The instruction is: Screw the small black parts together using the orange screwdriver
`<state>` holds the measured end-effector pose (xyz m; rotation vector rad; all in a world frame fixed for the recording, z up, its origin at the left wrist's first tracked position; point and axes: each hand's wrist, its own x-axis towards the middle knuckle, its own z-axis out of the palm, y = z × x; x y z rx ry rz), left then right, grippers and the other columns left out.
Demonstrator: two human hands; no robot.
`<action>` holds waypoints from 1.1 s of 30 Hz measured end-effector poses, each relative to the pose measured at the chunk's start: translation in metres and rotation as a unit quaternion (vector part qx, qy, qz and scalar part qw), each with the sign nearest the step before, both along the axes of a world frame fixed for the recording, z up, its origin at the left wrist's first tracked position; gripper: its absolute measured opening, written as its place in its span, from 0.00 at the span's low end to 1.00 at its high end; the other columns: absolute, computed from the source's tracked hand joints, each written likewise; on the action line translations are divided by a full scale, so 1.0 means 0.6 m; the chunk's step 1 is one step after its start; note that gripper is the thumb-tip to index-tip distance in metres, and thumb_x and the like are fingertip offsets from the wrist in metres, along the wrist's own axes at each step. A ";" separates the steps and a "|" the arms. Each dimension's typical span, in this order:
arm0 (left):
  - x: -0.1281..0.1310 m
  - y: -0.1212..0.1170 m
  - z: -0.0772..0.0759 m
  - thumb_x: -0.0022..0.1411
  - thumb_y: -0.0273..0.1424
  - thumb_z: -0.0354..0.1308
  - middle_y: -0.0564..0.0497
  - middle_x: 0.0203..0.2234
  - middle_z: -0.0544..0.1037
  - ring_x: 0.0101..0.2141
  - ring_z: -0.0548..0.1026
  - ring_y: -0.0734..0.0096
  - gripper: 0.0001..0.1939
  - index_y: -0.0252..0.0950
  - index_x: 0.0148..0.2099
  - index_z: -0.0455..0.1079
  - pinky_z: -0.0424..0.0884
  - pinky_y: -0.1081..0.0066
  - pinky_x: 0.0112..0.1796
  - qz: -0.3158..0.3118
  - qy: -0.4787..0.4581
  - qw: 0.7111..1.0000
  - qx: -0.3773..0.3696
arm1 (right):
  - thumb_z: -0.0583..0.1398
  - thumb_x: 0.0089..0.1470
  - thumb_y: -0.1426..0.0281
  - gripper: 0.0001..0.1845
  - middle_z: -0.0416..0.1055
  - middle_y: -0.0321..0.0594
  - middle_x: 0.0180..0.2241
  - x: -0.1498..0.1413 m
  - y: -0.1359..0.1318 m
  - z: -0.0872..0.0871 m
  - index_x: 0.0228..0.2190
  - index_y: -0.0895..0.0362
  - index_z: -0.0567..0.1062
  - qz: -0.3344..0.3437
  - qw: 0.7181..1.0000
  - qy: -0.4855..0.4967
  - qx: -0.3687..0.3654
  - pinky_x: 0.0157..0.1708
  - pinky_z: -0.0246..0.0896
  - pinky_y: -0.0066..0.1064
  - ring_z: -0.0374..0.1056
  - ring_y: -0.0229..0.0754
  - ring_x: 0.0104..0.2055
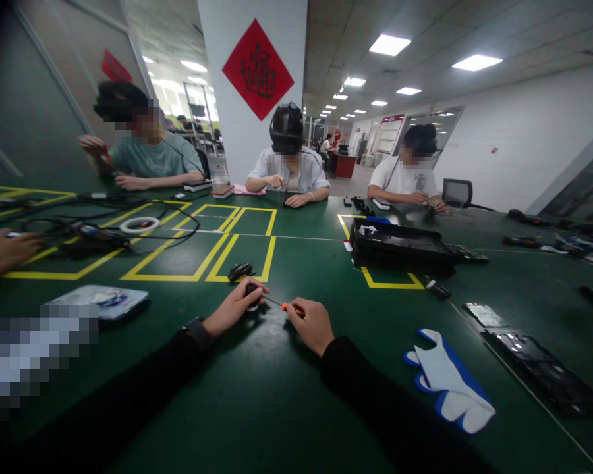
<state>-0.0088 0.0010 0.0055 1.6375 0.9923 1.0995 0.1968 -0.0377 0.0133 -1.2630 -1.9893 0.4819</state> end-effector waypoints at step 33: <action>0.000 0.000 -0.003 0.56 0.37 0.51 0.54 0.30 0.69 0.30 0.71 0.74 0.11 0.36 0.39 0.61 0.66 0.71 0.34 0.021 0.001 1.000 -0.003 | 0.48 0.57 0.65 0.13 0.64 0.31 0.18 0.009 -0.008 -0.008 0.36 0.58 0.69 0.050 0.985 0.130 -0.099 0.25 0.56 0.26 0.62 0.34 0.20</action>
